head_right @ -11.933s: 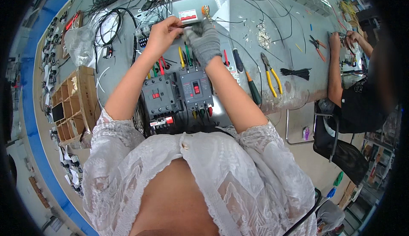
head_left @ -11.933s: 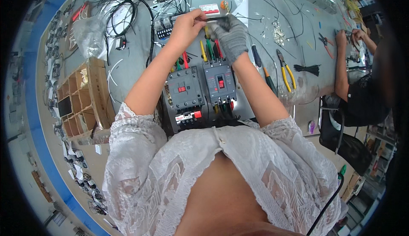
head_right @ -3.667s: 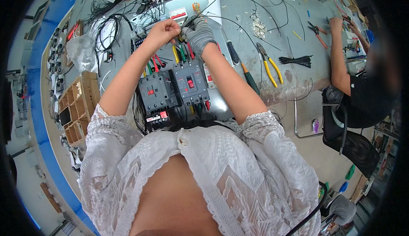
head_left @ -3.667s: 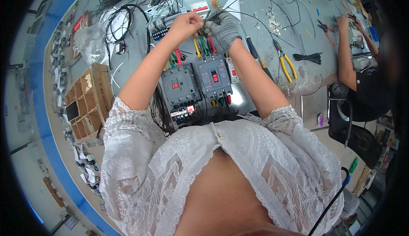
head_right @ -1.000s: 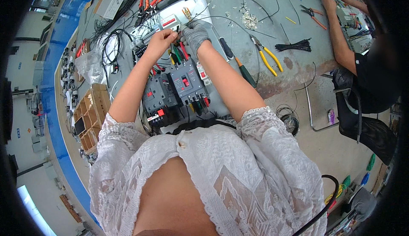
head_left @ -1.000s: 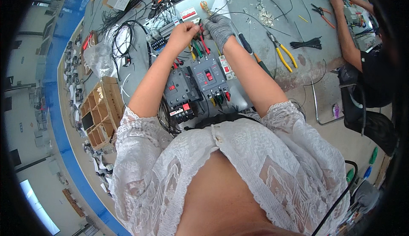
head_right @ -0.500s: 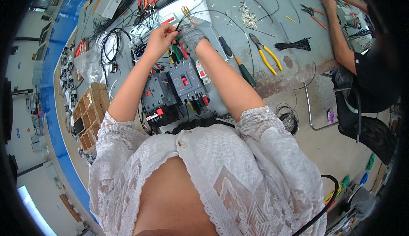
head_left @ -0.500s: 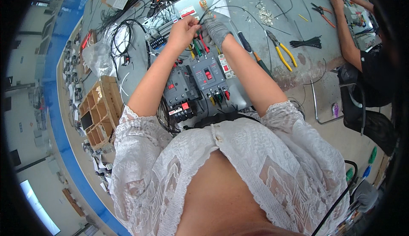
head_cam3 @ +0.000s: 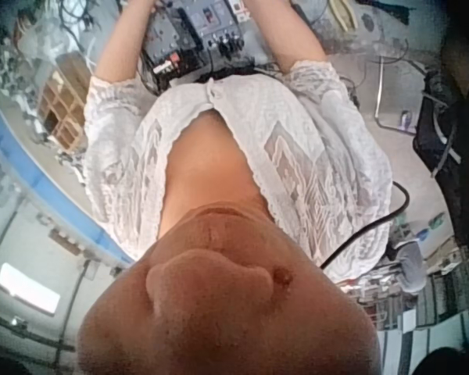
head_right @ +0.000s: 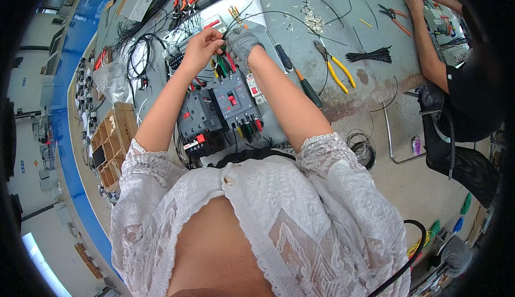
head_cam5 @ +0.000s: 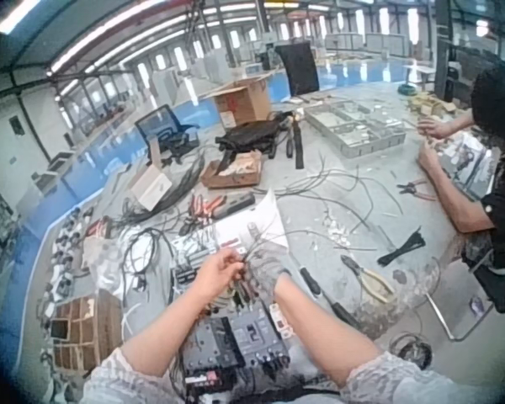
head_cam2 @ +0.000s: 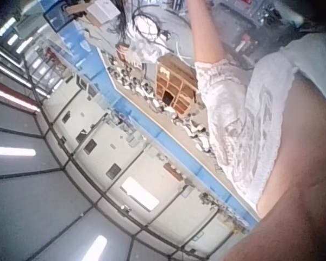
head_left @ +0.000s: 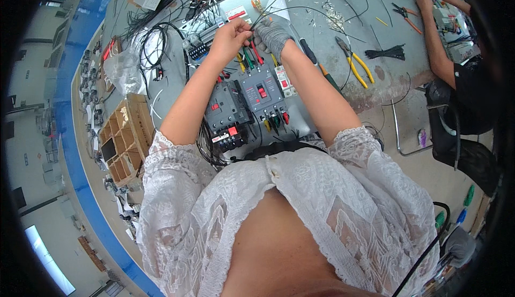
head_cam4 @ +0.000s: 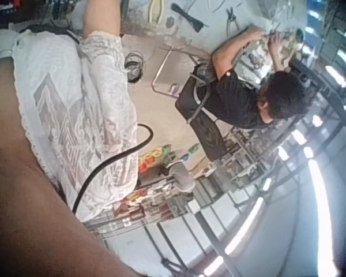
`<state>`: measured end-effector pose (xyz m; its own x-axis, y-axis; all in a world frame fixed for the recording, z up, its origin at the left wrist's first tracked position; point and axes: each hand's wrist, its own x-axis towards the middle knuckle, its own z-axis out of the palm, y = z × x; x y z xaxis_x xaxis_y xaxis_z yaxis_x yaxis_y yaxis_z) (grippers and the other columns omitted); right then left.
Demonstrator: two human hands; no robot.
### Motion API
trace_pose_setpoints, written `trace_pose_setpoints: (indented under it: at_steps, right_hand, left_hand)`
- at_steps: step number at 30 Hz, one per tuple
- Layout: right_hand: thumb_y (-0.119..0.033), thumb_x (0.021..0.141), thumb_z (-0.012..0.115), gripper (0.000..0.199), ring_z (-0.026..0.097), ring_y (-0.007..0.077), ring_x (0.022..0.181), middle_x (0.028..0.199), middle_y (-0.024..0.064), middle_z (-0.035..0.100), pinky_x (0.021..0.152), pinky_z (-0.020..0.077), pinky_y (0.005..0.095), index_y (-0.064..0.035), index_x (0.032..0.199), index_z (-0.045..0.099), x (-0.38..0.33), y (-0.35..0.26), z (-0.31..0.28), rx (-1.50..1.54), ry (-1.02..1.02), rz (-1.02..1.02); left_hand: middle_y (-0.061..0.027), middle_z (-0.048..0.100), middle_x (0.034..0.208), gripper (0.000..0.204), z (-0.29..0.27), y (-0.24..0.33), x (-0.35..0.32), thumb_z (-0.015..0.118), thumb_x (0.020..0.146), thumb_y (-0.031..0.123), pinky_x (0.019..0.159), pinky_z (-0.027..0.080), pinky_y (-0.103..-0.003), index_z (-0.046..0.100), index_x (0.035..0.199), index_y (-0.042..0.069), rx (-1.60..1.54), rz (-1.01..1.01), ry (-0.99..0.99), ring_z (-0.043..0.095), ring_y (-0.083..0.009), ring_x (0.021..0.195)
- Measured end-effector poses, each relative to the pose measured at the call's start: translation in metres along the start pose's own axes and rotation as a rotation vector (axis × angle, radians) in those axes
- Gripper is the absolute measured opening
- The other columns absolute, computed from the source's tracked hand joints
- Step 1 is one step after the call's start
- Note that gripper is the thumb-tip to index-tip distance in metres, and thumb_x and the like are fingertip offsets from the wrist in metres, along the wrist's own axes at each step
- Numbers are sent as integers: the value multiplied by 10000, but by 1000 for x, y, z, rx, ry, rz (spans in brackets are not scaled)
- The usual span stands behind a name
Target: The person connects colored wires to terminals on an electrical control panel using a screwdriver and pliers. They strip wire ends, insert them into terminal blocks, and tighten connections while working at a bench with various tools and components.
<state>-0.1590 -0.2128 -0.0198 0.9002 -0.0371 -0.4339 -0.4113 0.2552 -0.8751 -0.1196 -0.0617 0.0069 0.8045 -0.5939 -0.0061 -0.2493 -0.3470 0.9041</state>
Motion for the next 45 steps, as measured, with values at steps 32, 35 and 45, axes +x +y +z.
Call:
trace_pose_setpoints:
  at_steps: [32, 35, 45]
  right_hand:
    - [-84, 856, 620, 72, 637, 191, 582, 736, 116, 658, 518, 507, 315, -23, 867, 584, -9, 9, -5, 102, 267, -372]
    - [-127, 898, 596, 90, 609, 174, 533, 724, 97, 647, 445, 480, 294, -48, 869, 563, -11, 7, -7, 353, 126, -172]
    - [-358, 946, 533, 324, 433, 97, 401, 573, -2, 506, 334, 292, 232, -99, 751, 546, -26, -13, -12, 234, -100, 171]
  left_hand:
    - [-61, 621, 703, 251, 5, 10, 4, 569, 920, 270, 643, 454, -289, 631, 890, 28, 404, -22, 22, 566, -131, 650]
    - [-27, 607, 705, 293, 3, 7, 4, 550, 934, 291, 667, 451, -279, 626, 859, 17, 229, -65, -4, 546, -109, 667]
    - [8, 609, 794, 314, -12, 6, 10, 518, 980, 270, 727, 444, -247, 630, 868, -1, 7, -75, -303, 524, -84, 738]
